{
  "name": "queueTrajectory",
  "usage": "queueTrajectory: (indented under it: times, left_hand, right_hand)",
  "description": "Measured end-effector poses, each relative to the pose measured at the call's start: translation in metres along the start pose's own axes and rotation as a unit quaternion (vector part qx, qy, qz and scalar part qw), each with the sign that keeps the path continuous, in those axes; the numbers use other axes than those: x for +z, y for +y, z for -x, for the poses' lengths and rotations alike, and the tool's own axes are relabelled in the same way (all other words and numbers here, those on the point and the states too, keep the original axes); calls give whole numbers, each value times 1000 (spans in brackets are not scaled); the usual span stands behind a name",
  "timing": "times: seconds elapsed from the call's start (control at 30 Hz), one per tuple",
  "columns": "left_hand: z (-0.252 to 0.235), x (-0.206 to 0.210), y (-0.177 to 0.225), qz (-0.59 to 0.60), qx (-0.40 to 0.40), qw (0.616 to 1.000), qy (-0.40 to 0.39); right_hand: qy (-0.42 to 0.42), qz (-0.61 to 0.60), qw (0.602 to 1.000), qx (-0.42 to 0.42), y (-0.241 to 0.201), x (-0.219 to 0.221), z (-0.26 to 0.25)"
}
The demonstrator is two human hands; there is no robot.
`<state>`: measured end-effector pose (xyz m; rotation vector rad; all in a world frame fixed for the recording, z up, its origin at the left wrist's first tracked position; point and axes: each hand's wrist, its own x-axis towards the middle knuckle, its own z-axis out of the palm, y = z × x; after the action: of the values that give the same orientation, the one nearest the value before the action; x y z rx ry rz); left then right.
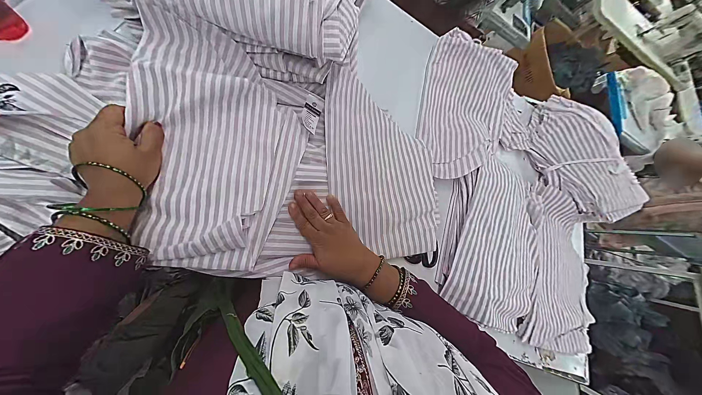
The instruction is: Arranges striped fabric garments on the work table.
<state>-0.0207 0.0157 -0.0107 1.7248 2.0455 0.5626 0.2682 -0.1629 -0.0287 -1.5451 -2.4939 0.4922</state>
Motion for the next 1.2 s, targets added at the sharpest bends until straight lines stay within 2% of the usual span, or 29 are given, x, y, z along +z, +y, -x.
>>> queueTrajectory:
  times: [0.17, 0.77, 0.9, 1.0, 1.2]
  left_hand:
    - [-11, 12, -19, -4, 17, 1000, 13]
    - [-14, 15, -27, -9, 33, 999, 35]
    - [-11, 14, -21, -10, 34, 999, 40]
    - [1, 2, 0, 5, 21, 1000, 21]
    - [2, 2, -2, 6, 26, 999, 23]
  right_hand:
    - [47, 28, 998, -31, 10, 2, 9]
    - [59, 26, 997, -40, 13, 4, 9]
    - [60, 28, 997, -38, 14, 4, 9]
    - [50, 23, 998, -34, 12, 1, 8]
    - [50, 29, 998, -35, 13, 2, 9]
